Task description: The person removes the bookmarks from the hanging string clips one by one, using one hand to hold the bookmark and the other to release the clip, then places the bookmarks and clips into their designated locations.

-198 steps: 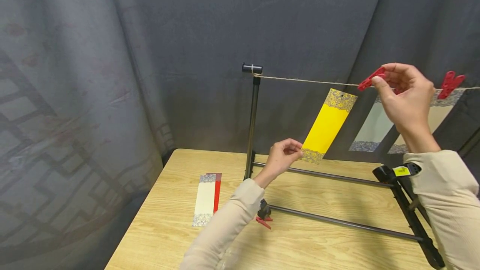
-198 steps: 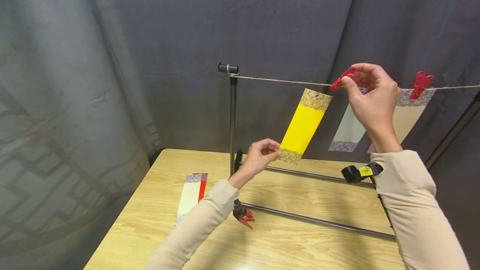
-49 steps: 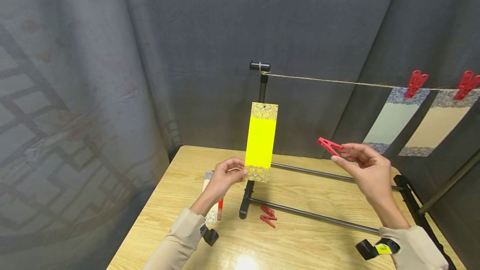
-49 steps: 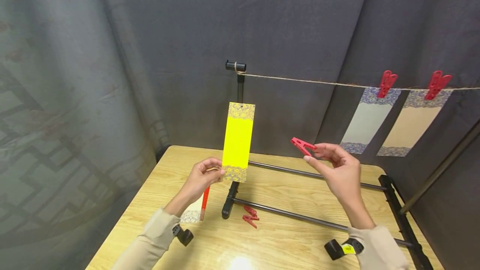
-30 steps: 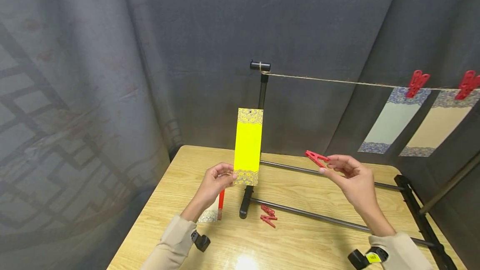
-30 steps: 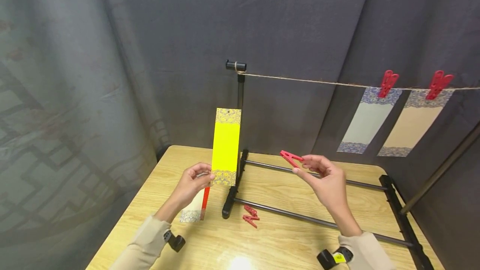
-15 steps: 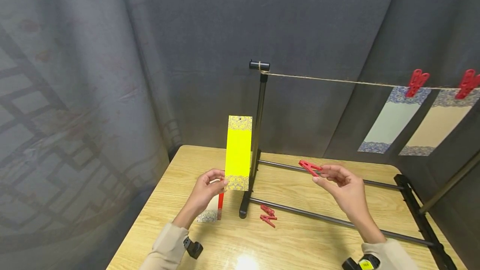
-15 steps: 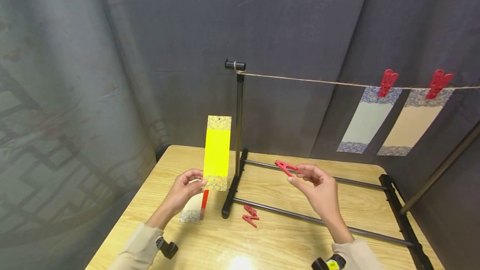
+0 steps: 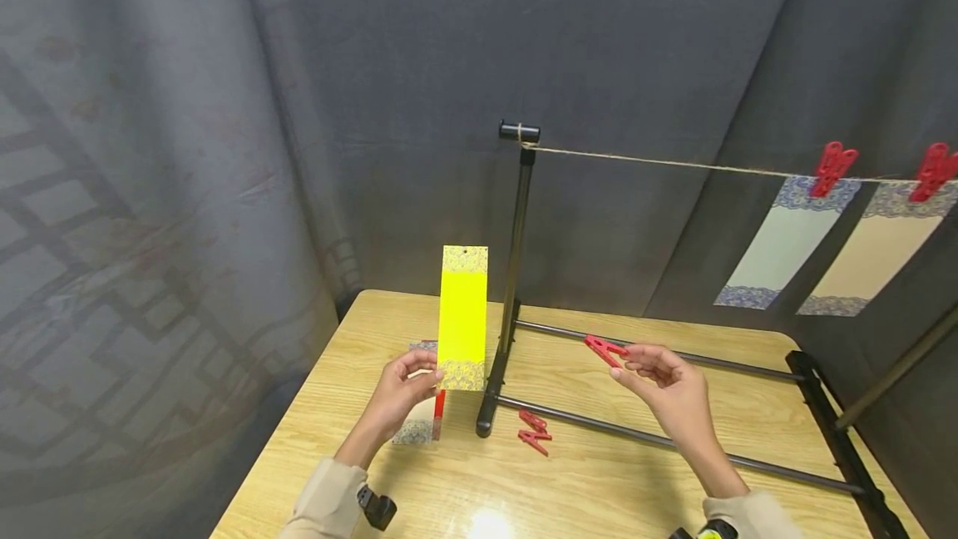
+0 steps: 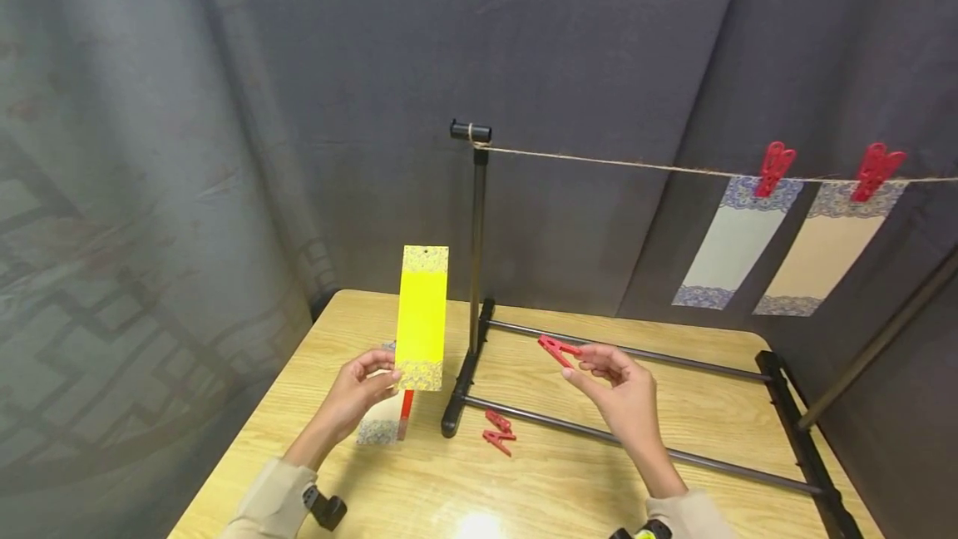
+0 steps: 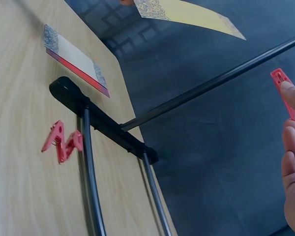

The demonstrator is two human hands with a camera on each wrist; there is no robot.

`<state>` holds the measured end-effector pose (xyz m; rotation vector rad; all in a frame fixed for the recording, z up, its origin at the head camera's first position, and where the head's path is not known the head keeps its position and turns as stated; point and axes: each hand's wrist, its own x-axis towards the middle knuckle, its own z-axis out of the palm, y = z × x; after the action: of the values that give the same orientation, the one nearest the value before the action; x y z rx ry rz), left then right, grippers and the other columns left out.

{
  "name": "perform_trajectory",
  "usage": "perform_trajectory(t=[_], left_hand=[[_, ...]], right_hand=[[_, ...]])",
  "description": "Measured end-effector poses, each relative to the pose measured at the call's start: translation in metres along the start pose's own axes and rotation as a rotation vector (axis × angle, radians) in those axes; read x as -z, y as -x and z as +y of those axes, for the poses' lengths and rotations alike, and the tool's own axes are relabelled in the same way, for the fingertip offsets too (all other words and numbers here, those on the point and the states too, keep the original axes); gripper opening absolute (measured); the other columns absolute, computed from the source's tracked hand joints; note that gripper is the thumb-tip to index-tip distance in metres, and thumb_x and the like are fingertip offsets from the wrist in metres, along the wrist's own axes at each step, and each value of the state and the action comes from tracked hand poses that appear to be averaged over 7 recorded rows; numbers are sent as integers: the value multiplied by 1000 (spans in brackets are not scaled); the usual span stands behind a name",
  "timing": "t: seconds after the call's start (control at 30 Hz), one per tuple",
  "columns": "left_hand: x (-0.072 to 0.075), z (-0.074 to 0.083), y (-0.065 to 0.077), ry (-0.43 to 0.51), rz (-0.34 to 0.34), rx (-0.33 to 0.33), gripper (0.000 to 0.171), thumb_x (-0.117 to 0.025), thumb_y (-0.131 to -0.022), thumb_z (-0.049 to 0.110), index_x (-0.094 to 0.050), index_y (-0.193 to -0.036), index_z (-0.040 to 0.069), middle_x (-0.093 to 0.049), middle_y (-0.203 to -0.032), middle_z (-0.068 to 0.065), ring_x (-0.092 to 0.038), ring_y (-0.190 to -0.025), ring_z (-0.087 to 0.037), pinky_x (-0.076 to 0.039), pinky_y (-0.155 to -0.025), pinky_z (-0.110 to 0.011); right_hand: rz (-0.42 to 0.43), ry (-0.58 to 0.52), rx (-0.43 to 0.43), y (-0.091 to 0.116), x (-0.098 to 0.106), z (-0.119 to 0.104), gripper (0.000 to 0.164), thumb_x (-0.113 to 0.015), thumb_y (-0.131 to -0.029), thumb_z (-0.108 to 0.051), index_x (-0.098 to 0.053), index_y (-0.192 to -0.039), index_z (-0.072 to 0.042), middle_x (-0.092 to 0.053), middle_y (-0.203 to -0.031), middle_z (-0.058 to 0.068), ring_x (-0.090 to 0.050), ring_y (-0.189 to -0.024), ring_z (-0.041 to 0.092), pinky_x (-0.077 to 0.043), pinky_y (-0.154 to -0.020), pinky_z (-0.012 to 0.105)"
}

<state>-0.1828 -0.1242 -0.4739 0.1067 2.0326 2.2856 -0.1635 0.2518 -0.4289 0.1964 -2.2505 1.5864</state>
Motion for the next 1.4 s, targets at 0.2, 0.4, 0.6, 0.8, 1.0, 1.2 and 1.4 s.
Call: perform_trajectory(t=[0.2, 0.4, 0.6, 0.8, 1.0, 1.2, 1.4], left_hand=[[6, -8, 4, -1, 18, -1, 26, -65, -90, -1, -55, -114, -9, -57, -101, -12, -60, -84, -17, -56, -77, -33], [12, -18, 6, 38, 52, 1, 25, -65, -89, -4, -56, -112, -9, -57, -99, -11, -61, -84, -17, -57, -74, -29], [16, -27, 10, 49, 89, 23, 24, -66, -88, -3, -58, -110, -7, -58, -99, -11, -60, -84, -18, -57, -75, -30], [19, -36, 11, 57, 112, 20, 24, -67, -87, -4, -58, -110, -7, -58, -99, -11, -61, -83, -18, -57, -73, -31], [23, -43, 13, 86, 139, 38, 23, -65, -88, -7, -56, -109, -9, -59, -95, -11, -60, -80, -16, -57, -71, -29], [27, -52, 14, 105, 161, 66, 24, -64, -87, -9, -56, -110, -11, -59, -97, -13, -60, -79, -16, -57, -71, -29], [35, -62, 16, 63, 180, 86, 24, -65, -88, -6, -56, -110, -10, -59, -95, -11, -61, -80, -16, -57, -76, -35]], right_hand=[[-18, -43, -41, 6, -9, 8, 34, -81, -79, -9, -68, -110, -1, -69, -101, 12, -64, -85, 9, -51, -79, 16], [-33, -50, -78, 12, -16, 16, 35, -83, -78, -11, -68, -109, -1, -69, -100, 11, -64, -85, 10, -51, -78, 17], [-33, -52, -95, 19, -22, 21, 36, -83, -77, -12, -68, -107, -1, -69, -100, 15, -64, -85, 11, -51, -77, 16], [-42, -32, -101, 25, -27, 27, 35, -84, -77, -14, -68, -105, 0, -69, -99, 14, -63, -85, 11, -51, -78, 16], [-44, 1, -133, 33, -33, 36, 35, -84, -76, -14, -68, -104, 0, -69, -98, 12, -63, -84, 9, -51, -77, 15], [-34, -15, -122, 39, -40, 45, 33, -83, -76, -9, -68, -102, 2, -69, -95, 12, -64, -81, 10, -52, -75, 16], [-35, -5, -190, 45, -48, 54, 34, -85, -74, -12, -68, -102, 0, -70, -96, 12, -64, -81, 8, -52, -74, 16]])
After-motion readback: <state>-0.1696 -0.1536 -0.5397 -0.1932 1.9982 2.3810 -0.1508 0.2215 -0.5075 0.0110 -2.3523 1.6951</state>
